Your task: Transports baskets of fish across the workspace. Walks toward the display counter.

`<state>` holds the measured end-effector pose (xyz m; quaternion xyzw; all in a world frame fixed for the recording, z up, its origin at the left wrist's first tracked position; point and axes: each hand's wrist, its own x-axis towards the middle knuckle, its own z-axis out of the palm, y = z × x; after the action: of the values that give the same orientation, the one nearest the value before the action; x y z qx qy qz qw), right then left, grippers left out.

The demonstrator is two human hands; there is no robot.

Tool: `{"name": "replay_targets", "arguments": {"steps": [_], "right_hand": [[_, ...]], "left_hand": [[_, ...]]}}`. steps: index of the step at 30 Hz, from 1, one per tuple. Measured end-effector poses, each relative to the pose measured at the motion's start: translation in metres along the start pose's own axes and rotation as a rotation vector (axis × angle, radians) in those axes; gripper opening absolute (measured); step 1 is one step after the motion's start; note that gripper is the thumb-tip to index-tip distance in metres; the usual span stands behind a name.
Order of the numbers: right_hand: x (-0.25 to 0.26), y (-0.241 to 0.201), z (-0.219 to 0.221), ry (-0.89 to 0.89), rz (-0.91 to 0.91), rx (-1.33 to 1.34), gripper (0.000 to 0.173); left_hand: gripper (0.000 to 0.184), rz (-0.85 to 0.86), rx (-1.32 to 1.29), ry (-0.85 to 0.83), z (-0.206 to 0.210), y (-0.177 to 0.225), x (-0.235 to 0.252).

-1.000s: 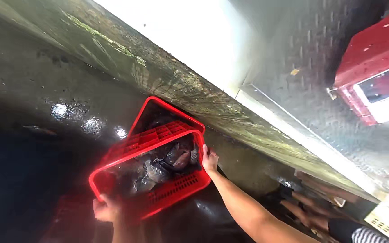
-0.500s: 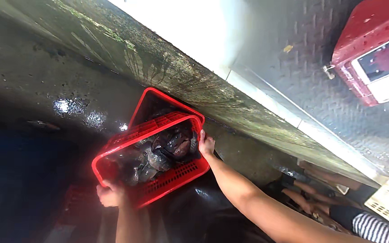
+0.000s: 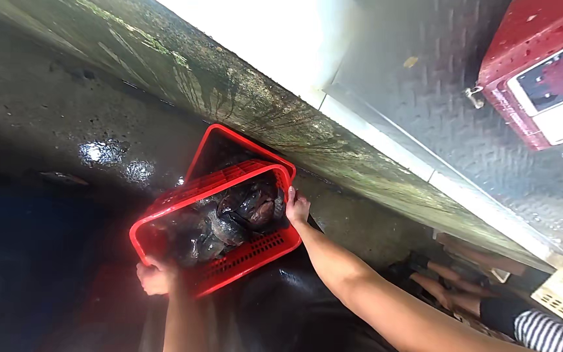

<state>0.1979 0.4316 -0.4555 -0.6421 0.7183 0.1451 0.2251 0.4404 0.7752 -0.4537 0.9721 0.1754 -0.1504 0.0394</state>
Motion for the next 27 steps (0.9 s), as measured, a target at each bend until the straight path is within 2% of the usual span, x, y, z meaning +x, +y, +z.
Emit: {"name": "replay_targets", "arguments": {"steps": [4, 9, 17, 20, 27], "right_hand": [[-0.015, 0.015, 0.003, -0.015, -0.025, -0.028, 0.073], [-0.035, 0.024, 0.011, 0.036, -0.040, 0.025, 0.066], [-0.014, 0.023, 0.011, 0.016, -0.012, -0.013, 0.070], [-0.010, 0.018, 0.004, -0.025, 0.057, -0.011, 0.069], [-0.010, 0.020, 0.002, -0.054, 0.084, -0.014, 0.071]], "left_hand": [[0.065, 0.006, -0.022, -0.019, 0.005, -0.002, 0.010], [0.066, 0.063, -0.015, -0.020, 0.008, -0.003, 0.026], [0.066, 0.095, 0.040, -0.007, -0.004, 0.023, 0.021], [0.065, 0.132, 0.043, -0.030, -0.003, 0.027, 0.025], [0.062, 0.240, 0.041, -0.089, -0.011, 0.029, 0.027]]}}
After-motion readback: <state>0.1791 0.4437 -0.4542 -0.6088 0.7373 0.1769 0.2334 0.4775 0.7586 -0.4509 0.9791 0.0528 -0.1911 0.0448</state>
